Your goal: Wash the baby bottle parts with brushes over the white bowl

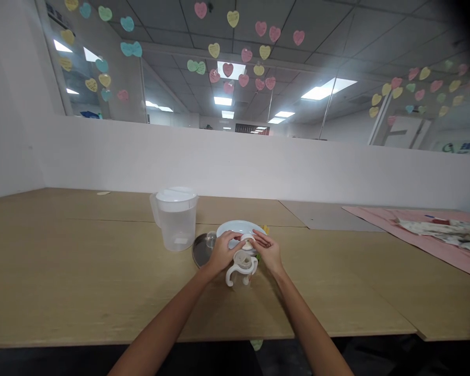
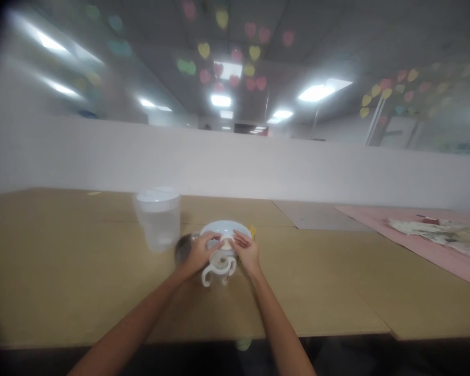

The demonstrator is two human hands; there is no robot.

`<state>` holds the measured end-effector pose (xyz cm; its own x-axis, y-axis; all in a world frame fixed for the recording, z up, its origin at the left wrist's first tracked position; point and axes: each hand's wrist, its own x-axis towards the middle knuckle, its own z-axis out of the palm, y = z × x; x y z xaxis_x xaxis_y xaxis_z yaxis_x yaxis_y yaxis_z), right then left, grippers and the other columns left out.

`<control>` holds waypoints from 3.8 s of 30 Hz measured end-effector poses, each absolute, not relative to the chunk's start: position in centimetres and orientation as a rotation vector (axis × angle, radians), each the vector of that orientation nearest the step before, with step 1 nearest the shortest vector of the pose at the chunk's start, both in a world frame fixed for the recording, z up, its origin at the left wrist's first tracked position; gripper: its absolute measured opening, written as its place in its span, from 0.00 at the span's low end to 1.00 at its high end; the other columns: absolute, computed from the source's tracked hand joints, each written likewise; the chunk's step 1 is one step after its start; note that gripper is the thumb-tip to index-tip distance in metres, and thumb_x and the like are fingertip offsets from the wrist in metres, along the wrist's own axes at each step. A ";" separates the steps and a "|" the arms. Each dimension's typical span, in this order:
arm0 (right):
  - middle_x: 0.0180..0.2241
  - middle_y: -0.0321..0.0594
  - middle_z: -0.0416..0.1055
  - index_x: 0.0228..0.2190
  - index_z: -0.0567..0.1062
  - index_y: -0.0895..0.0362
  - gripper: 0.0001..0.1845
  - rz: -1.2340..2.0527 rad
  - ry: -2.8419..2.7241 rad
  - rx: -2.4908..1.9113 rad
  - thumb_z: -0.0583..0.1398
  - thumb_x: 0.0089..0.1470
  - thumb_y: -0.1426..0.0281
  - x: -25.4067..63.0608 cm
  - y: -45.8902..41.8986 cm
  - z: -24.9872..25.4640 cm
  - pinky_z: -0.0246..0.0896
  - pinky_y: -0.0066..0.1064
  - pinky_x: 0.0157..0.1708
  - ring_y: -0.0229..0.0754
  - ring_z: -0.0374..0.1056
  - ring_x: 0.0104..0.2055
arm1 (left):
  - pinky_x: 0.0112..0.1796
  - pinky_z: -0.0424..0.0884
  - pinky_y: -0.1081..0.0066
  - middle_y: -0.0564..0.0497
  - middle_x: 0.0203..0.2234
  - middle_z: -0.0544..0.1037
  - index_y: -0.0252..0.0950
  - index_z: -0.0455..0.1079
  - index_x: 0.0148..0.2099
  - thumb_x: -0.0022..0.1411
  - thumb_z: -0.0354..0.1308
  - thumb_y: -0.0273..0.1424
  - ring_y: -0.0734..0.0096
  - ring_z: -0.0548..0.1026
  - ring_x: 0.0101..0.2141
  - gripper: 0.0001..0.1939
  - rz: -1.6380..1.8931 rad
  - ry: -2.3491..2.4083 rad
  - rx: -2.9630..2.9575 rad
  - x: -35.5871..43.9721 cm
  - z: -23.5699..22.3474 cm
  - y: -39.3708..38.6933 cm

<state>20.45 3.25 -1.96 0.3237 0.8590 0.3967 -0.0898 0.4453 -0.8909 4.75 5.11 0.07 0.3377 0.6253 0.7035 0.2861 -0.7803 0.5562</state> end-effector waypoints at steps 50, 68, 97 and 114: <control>0.30 0.44 0.74 0.28 0.75 0.59 0.15 0.502 -1.229 -0.958 0.62 0.40 0.60 20.1 3.6 -2.7 0.65 0.36 0.35 0.43 0.69 0.33 | 0.39 0.67 0.69 0.49 0.38 0.72 0.37 0.62 0.50 0.53 0.55 0.32 0.70 0.71 0.37 0.20 1.456 0.767 1.949 5.7 -0.1 4.4; 0.26 0.40 0.71 0.25 0.74 0.59 0.13 0.635 -1.246 -0.920 0.64 0.38 0.62 20.0 3.2 -2.4 0.65 0.30 0.25 0.39 0.67 0.27 | 0.35 0.64 0.71 0.50 0.28 0.73 0.34 0.68 0.35 0.53 0.53 0.30 0.71 0.70 0.31 0.06 1.519 0.859 2.130 5.2 -0.4 4.1; 0.21 0.39 0.73 0.29 0.77 0.59 0.15 0.811 -1.187 -0.885 0.65 0.38 0.62 21.4 3.3 -2.0 0.63 0.30 0.26 0.37 0.66 0.22 | 0.36 0.67 0.74 0.46 0.42 0.69 0.37 0.59 0.54 0.47 0.62 0.33 0.74 0.72 0.33 0.31 1.193 0.471 1.518 5.3 -0.9 4.3; 0.26 0.42 0.75 0.29 0.78 0.58 0.15 0.981 -1.307 -0.930 0.66 0.35 0.63 21.5 2.9 -1.6 0.63 0.32 0.33 0.39 0.69 0.27 | 0.17 0.52 0.79 0.58 0.14 0.62 0.29 0.69 0.33 0.52 0.55 0.41 0.83 0.58 0.15 0.17 1.025 0.622 1.687 4.2 0.2 4.1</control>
<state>21.49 2.93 -1.59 0.0148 0.9453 0.3258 -0.0483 0.3261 -0.9441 4.17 4.06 0.19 0.5038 0.7971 0.3329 -0.0730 -0.3447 0.9359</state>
